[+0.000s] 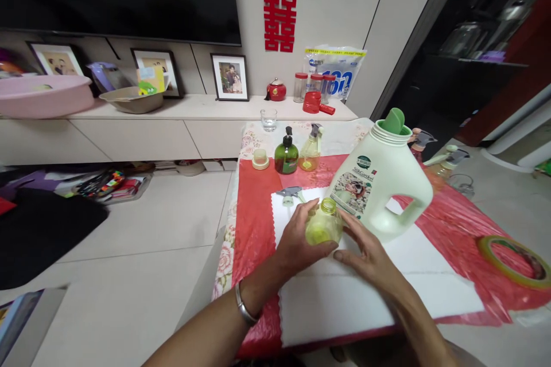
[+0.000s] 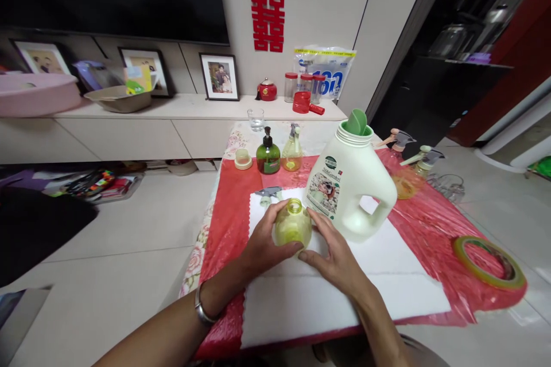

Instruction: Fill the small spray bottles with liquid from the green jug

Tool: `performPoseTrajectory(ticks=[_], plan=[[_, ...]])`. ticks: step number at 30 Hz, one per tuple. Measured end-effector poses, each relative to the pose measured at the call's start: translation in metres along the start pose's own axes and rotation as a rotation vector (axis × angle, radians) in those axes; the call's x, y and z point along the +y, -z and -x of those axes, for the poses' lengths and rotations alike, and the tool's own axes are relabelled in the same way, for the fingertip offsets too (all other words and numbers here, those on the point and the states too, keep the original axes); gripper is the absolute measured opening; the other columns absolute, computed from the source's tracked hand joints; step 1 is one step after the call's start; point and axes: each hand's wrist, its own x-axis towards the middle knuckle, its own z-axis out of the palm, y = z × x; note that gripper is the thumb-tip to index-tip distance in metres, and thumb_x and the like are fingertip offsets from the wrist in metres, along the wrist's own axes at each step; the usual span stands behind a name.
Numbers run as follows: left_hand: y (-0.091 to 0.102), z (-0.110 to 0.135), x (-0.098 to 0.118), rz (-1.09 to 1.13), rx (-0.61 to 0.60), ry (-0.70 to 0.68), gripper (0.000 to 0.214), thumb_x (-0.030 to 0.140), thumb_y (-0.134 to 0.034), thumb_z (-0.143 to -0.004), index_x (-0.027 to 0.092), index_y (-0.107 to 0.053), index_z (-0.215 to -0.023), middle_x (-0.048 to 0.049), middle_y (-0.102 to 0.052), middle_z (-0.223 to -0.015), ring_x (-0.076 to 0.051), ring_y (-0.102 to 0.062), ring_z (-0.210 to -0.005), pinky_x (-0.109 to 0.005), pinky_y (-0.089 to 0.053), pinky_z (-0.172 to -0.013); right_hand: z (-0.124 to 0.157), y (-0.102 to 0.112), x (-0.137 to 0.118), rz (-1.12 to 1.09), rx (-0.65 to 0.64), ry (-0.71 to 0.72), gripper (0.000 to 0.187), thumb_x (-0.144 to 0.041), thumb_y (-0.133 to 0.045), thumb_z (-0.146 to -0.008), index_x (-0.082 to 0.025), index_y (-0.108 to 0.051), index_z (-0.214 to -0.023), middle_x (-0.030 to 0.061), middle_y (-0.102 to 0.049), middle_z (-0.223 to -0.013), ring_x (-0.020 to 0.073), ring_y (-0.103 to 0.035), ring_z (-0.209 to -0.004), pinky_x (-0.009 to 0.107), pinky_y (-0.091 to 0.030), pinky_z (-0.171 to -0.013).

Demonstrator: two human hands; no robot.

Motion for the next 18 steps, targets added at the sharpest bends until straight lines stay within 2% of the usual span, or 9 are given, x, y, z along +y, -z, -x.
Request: performPoseTrajectory(ticks=[2, 4, 6, 8, 10, 13, 15, 18], plan=[[0.0, -0.001, -0.005, -0.095, 0.038, -0.01, 0.087, 0.031, -0.083, -0.065, 0.017, -0.041, -0.14, -0.0161, -0.054, -0.136, -0.035, -0.053, -0.129, -0.054, -0.042, -0.112, 0.003, 0.01, -0.011, 0.189, 0.19, 0.15, 0.052, -0.026, -0.07, -0.089, -0.027, -0.056, -0.14, 0.0088, -0.06, -0.128, 0.0201, -0.061, -0.111, 0.034, -0.054, -0.093], [-0.003, -0.002, -0.009, -0.175, 0.057, -0.009, 0.085, 0.03, -0.082, -0.065, 0.017, -0.041, -0.138, -0.0162, -0.055, -0.135, -0.036, -0.053, -0.128, -0.055, -0.043, -0.11, 0.006, 0.021, -0.021, 0.275, 0.481, 0.264, 0.039, -0.018, -0.07, -0.088, -0.024, -0.065, -0.126, 0.0054, -0.065, -0.104, 0.0146, -0.063, -0.089, 0.027, -0.053, -0.077], [-0.008, -0.002, -0.013, -0.234, 0.073, -0.016, 0.082, 0.028, -0.081, -0.065, 0.018, -0.041, -0.136, -0.0162, -0.055, -0.134, -0.036, -0.053, -0.128, -0.056, -0.044, -0.108, 0.008, 0.032, -0.026, 0.31, 0.8, 0.296, 0.033, -0.016, -0.073, -0.084, -0.021, -0.07, -0.117, 0.0043, -0.064, -0.094, 0.0133, -0.061, -0.083, 0.026, -0.05, -0.074], [-0.013, -0.002, -0.016, -0.273, 0.1, -0.04, 0.08, 0.026, -0.079, -0.065, 0.017, -0.04, -0.135, -0.0162, -0.055, -0.132, -0.036, -0.055, -0.125, -0.056, -0.045, -0.106, 0.007, 0.042, -0.025, 0.302, 1.014, 0.251, 0.039, -0.021, -0.078, -0.08, -0.018, -0.07, -0.118, 0.006, -0.063, -0.1, 0.0143, -0.061, -0.086, 0.03, -0.051, -0.079], [-0.017, -0.001, -0.017, -0.289, 0.126, -0.067, 0.078, 0.025, -0.077, -0.065, 0.017, -0.04, -0.133, -0.0158, -0.056, -0.129, -0.035, -0.057, -0.12, -0.055, -0.047, -0.104, 0.005, 0.05, -0.018, 0.254, 1.066, 0.153, 0.051, -0.028, -0.081, -0.077, -0.018, -0.068, -0.125, 0.0088, -0.062, -0.114, 0.0174, -0.062, -0.097, 0.036, -0.052, -0.089], [-0.02, 0.0, -0.017, -0.291, 0.148, -0.082, 0.077, 0.024, -0.075, -0.064, 0.018, -0.039, -0.133, -0.0146, -0.056, -0.127, -0.034, -0.058, -0.117, -0.054, -0.048, -0.103, 0.0, 0.06, -0.004, 0.113, 0.96, -0.001, 0.064, -0.036, -0.084, -0.071, -0.018, -0.064, -0.129, 0.0109, -0.061, -0.125, 0.0225, -0.062, -0.109, 0.043, -0.05, -0.1], [-0.02, 0.001, -0.015, -0.292, 0.145, -0.076, 0.077, 0.023, -0.074, -0.065, 0.019, -0.038, -0.133, -0.0141, -0.056, -0.127, -0.034, -0.057, -0.118, -0.053, -0.048, -0.103, -0.005, 0.066, 0.005, 0.036, 0.907, -0.07, 0.064, -0.039, -0.084, -0.069, -0.017, -0.065, -0.125, 0.01, -0.065, -0.117, 0.0221, -0.064, -0.104, 0.043, -0.051, -0.098], [-0.019, 0.001, -0.013, -0.295, 0.128, -0.059, 0.077, 0.023, -0.074, -0.065, 0.02, -0.038, -0.134, -0.0138, -0.055, -0.127, -0.033, -0.057, -0.119, -0.053, -0.048, -0.103, -0.014, 0.075, 0.014, 0.057, 0.904, -0.115, 0.053, -0.042, -0.082, -0.066, -0.015, -0.068, -0.111, 0.0071, -0.069, -0.102, 0.0187, -0.064, -0.088, 0.037, -0.054, -0.086]])
